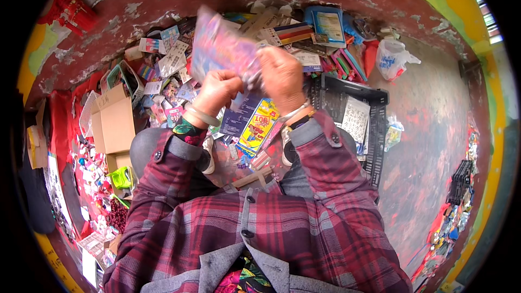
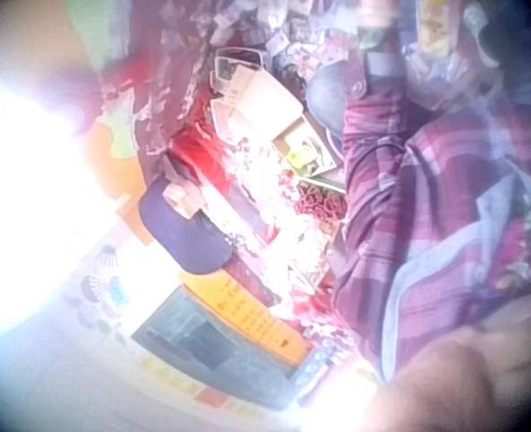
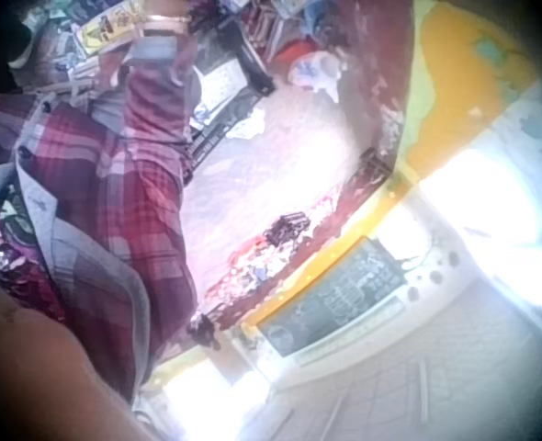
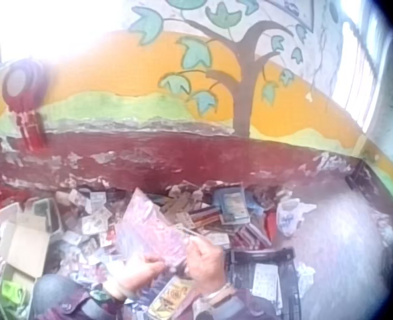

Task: The person sits on the floor and sorts through a pile of stationery items, including temporary tattoo sheets and sticker packs. They pick up individual items, flip them over to inspect both sides, and wipe the surfaces with a cloth before placing them back into the pile.

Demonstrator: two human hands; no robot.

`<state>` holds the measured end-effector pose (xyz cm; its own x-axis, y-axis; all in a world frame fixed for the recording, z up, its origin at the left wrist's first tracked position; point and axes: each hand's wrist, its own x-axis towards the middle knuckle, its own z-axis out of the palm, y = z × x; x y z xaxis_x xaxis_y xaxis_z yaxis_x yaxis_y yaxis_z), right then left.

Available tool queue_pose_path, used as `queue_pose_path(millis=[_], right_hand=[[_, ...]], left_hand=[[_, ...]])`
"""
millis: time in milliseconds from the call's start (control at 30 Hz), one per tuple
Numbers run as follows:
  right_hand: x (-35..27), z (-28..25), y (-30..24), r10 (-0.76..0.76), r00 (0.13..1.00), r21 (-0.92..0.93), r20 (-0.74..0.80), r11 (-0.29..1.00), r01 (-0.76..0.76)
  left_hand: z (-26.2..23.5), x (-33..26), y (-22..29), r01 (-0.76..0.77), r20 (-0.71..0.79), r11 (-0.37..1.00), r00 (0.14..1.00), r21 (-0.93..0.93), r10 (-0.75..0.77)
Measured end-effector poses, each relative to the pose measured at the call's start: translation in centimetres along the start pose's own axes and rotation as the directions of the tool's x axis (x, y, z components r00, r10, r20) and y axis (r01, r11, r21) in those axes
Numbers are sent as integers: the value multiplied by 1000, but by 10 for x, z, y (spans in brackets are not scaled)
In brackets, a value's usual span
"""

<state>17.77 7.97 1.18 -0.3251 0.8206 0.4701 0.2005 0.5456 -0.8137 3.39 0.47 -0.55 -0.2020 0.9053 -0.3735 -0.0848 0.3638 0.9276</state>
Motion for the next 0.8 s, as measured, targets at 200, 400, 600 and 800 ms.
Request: queue_pose_path(millis=[200,400,600,800], right_hand=[[27,-32,20,212,973,302,-90,937,-176],[22,-30,24,329,943,483,48,819,-310],[15,-19,21,347,919,407,190,823,-395],[9,-8,15,341,894,410,291,800,-439]], left_hand=[[1,10,-34,-85,191,844,981,530,-21],[-14,10,-18,-667,286,586,736,460,613],[-16,-24,32,-504,76,748,847,432,527],[-17,-18,19,-546,156,792,838,274,523]])
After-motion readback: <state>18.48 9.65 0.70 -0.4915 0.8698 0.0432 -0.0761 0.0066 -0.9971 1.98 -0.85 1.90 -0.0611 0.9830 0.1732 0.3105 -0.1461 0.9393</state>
